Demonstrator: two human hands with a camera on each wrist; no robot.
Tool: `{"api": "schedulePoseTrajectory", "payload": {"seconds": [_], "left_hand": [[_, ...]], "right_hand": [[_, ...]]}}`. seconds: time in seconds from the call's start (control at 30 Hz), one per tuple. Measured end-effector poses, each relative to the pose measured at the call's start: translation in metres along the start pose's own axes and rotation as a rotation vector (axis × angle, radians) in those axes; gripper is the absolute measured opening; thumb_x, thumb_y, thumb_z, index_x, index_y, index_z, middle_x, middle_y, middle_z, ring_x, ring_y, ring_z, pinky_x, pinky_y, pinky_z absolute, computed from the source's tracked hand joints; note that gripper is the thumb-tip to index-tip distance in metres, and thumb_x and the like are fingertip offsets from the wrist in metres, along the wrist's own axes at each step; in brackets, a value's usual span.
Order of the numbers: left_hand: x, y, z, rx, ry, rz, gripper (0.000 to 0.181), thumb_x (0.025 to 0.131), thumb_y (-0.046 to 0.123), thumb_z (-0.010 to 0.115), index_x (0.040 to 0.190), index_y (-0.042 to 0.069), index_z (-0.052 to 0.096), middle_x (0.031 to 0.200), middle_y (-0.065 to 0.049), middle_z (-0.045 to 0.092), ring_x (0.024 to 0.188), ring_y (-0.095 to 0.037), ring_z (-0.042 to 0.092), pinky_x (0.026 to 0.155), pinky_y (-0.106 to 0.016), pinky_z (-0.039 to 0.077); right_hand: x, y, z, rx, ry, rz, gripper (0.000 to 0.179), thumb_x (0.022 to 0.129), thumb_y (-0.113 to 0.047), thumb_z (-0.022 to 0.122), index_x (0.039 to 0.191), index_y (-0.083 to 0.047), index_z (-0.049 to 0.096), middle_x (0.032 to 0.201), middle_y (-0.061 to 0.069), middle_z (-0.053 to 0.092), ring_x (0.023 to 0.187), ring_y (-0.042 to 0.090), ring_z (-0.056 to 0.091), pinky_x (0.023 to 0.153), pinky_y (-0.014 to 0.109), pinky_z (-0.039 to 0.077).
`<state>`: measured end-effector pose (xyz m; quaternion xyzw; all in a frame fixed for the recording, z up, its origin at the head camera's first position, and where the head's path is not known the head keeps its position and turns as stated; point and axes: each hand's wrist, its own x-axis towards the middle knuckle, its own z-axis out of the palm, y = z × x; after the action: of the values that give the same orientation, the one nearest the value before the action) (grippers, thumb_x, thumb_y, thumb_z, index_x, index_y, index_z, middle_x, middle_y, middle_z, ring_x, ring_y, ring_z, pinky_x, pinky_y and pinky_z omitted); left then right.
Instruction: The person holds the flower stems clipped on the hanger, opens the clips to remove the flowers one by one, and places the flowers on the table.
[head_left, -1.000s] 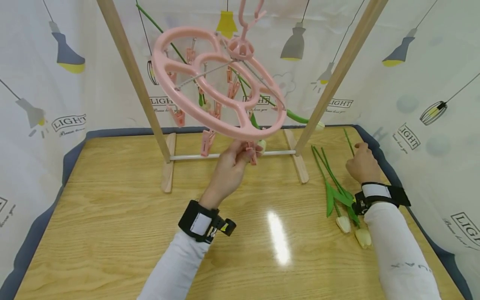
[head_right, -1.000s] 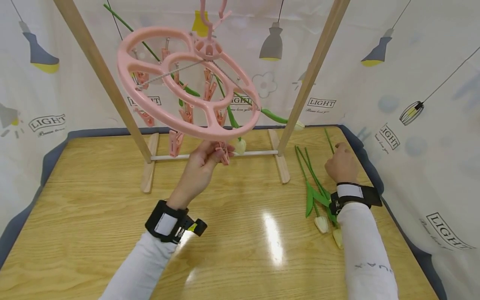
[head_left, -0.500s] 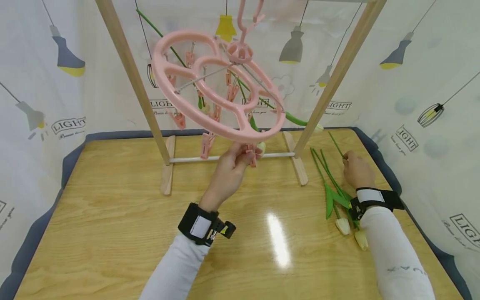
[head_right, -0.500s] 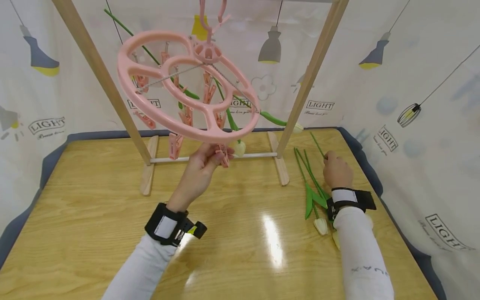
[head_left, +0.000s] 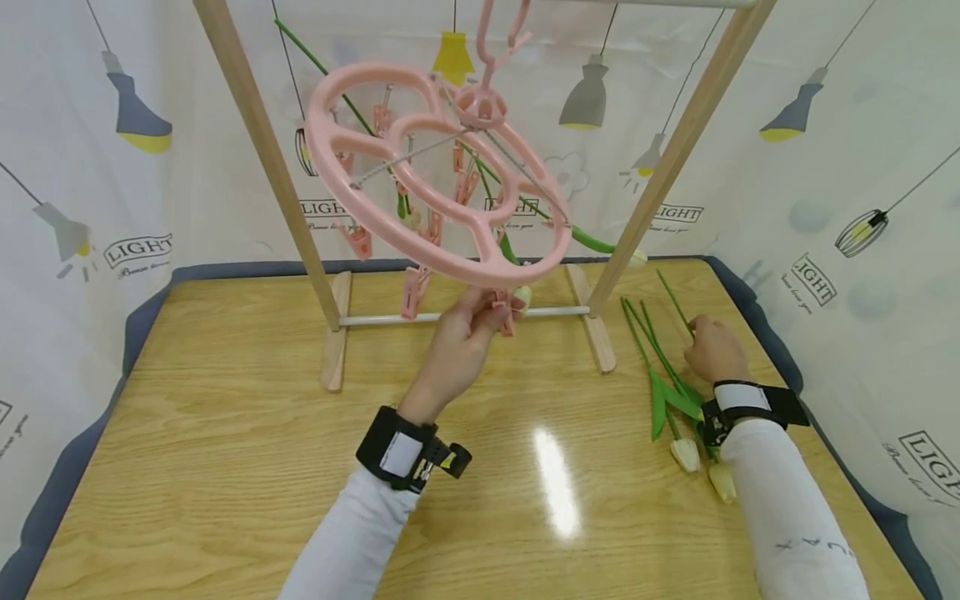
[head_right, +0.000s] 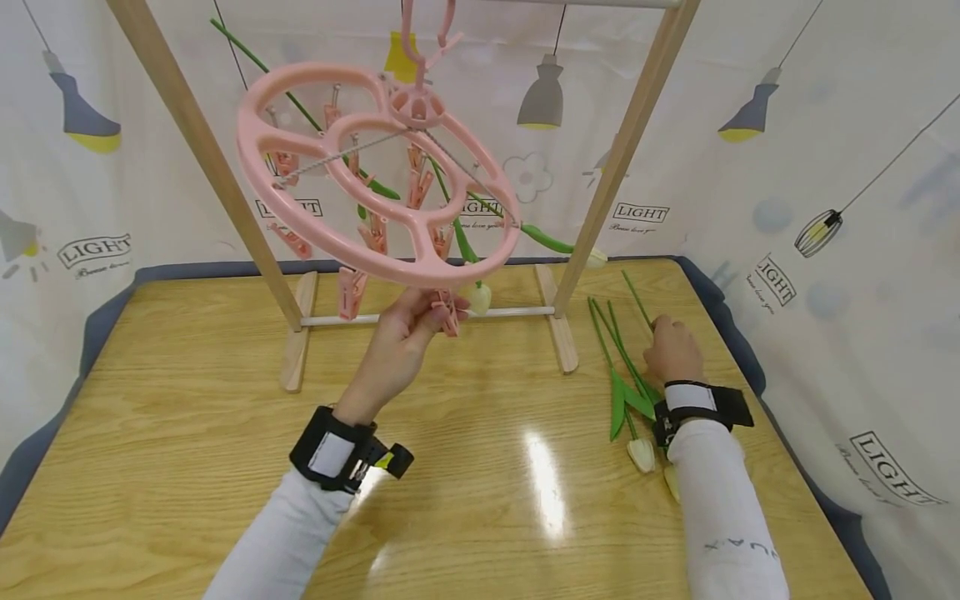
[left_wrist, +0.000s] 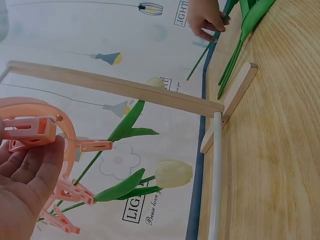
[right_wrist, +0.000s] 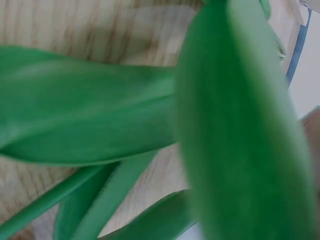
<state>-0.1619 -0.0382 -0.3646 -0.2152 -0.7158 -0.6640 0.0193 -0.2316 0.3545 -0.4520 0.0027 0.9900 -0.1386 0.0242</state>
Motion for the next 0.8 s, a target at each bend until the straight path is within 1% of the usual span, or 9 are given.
{"api": "schedulePoseTrajectory", "payload": {"seconds": [0.1,0.13,0.23,0.33,0.43,0.5,0.67,0.73,0.8], "left_hand": [[0.000,0.000,0.000,0.001,-0.002,0.004,0.032,0.105,0.010,0.045,0.136,0.006,0.048,0.121,-0.023,0.061,0.102,-0.023,0.062,0.090,-0.034,0.056],[0.000,0.000,0.000,0.004,-0.003,0.004,0.032,0.105,0.010,0.045,0.137,0.007,0.048,0.121,-0.023,0.061,0.102,-0.023,0.062,0.090,-0.035,0.056],[-0.001,0.000,-0.001,0.006,-0.006,0.004,0.033,0.105,0.009,0.045,0.137,0.006,0.048,0.121,-0.024,0.061,0.102,-0.024,0.063,0.090,-0.036,0.056],[-0.001,0.001,-0.001,0.006,-0.006,0.001,0.033,0.105,0.010,0.045,0.137,0.006,0.048,0.121,-0.023,0.061,0.103,-0.024,0.063,0.090,-0.036,0.056],[-0.001,0.001,-0.001,0.007,-0.005,-0.001,0.033,0.105,0.010,0.045,0.137,0.007,0.048,0.121,-0.023,0.061,0.103,-0.024,0.063,0.090,-0.036,0.056],[0.000,0.001,-0.001,0.009,-0.005,-0.002,0.032,0.105,0.010,0.045,0.137,0.007,0.048,0.121,-0.022,0.062,0.103,-0.024,0.063,0.090,-0.035,0.056],[-0.001,0.001,0.000,0.012,-0.003,-0.002,0.033,0.105,0.011,0.045,0.137,0.008,0.048,0.121,-0.022,0.062,0.101,-0.022,0.063,0.089,-0.034,0.056],[-0.001,0.001,0.000,0.010,-0.002,-0.001,0.033,0.105,0.011,0.045,0.137,0.008,0.048,0.121,-0.023,0.062,0.100,-0.021,0.063,0.088,-0.035,0.056],[-0.001,0.001,0.000,0.009,-0.002,0.002,0.033,0.105,0.011,0.045,0.137,0.008,0.048,0.121,-0.023,0.062,0.099,-0.021,0.063,0.088,-0.036,0.057]], "right_hand": [[0.000,0.003,0.002,-0.030,-0.001,-0.020,0.035,0.088,0.004,0.051,0.117,0.021,0.055,0.108,0.043,0.058,0.097,0.056,0.057,0.080,0.061,0.050],[0.000,0.003,0.003,-0.036,0.003,-0.021,0.033,0.089,0.004,0.050,0.116,0.021,0.056,0.108,0.043,0.058,0.098,0.056,0.057,0.081,0.062,0.050],[-0.003,0.006,0.007,-0.036,0.018,-0.004,0.029,0.093,0.002,0.048,0.117,0.017,0.054,0.107,0.042,0.058,0.094,0.055,0.058,0.076,0.061,0.050],[-0.006,0.006,0.009,-0.041,0.048,0.020,0.026,0.097,-0.003,0.048,0.119,0.010,0.052,0.105,0.039,0.059,0.088,0.052,0.060,0.070,0.059,0.050],[-0.008,0.007,0.010,-0.049,0.069,0.029,0.025,0.098,-0.006,0.049,0.120,0.006,0.052,0.102,0.037,0.061,0.081,0.048,0.062,0.063,0.056,0.050],[-0.008,0.007,0.011,-0.053,0.069,0.031,0.026,0.098,-0.006,0.050,0.121,0.005,0.052,0.100,0.036,0.062,0.077,0.046,0.062,0.059,0.054,0.050],[-0.009,0.007,0.014,-0.068,0.025,0.044,0.032,0.098,-0.007,0.049,0.129,0.002,0.049,0.100,0.034,0.063,0.074,0.041,0.062,0.052,0.046,0.047],[-0.009,0.006,0.015,-0.078,0.001,0.051,0.036,0.098,-0.006,0.048,0.134,-0.001,0.046,0.099,0.032,0.063,0.070,0.038,0.061,0.049,0.041,0.044],[-0.009,0.005,0.017,-0.100,-0.007,0.047,0.040,0.097,-0.005,0.048,0.137,-0.003,0.044,0.098,0.031,0.063,0.067,0.036,0.060,0.047,0.040,0.043]]}}
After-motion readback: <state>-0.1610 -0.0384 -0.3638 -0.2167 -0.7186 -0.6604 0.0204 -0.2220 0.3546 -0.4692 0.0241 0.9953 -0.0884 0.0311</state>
